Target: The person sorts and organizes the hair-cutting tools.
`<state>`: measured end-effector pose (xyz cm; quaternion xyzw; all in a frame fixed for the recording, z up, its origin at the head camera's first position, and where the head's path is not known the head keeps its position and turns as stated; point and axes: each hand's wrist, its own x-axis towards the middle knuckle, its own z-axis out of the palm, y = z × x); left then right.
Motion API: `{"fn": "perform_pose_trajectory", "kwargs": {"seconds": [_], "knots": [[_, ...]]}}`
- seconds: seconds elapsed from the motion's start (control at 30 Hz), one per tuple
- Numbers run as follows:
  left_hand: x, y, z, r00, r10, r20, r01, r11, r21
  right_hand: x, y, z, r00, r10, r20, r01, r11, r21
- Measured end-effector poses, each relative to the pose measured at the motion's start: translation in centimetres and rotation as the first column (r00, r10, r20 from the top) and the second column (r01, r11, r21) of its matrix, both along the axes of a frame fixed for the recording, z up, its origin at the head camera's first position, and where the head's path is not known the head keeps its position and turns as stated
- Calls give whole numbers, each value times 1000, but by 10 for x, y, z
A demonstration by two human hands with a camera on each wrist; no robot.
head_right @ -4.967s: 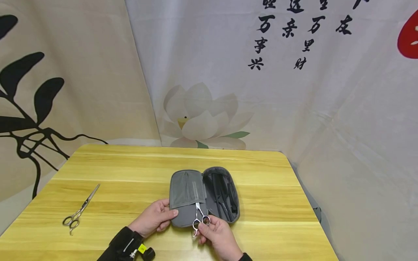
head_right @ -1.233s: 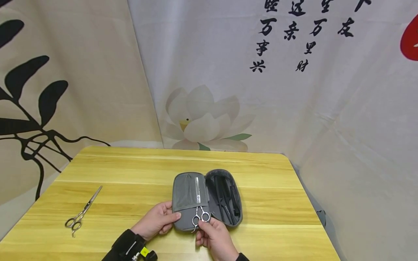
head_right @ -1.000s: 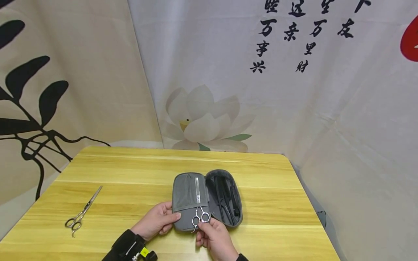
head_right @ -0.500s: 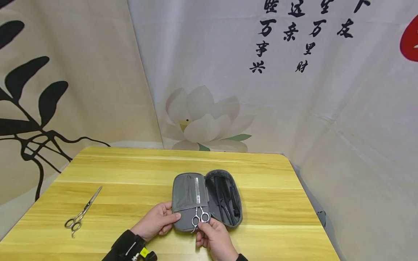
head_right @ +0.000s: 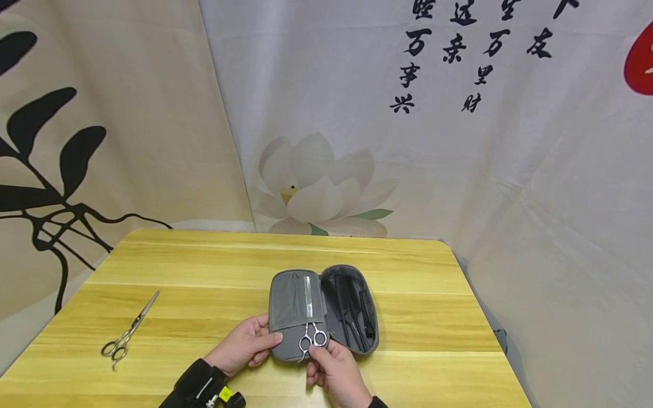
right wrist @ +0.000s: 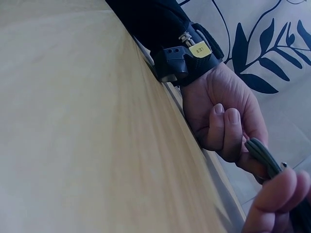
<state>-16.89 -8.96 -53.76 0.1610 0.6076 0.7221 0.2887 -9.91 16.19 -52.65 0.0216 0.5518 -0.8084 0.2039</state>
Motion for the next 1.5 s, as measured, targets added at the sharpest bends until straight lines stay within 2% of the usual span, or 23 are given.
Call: {"fn": "perform_pose_trajectory", "kwargs": {"seconds": [0.3,0.6,0.87,1.03,1.23,1.5], "knots": [[-1,0,0,1000,0,10,0,1000,0,-1,-2,-1,999,-27,29,27,1000,7],[-1,0,0,1000,-11,13,11,1000,6,-1,-2,-2,999,-32,23,32,999,5],[0,1,1,1000,-15,12,14,1000,5,0,-6,-1,996,-83,14,82,994,69],[0,1,-1,1000,-12,11,12,1000,6,0,-6,-1,998,-65,11,65,996,57],[-1,1,-4,1000,-15,-21,16,1000,12,1,-4,1,999,-43,-7,44,999,24],[-1,1,-3,1000,-8,-14,8,1000,6,2,-5,1,998,-57,2,57,997,44]]}}
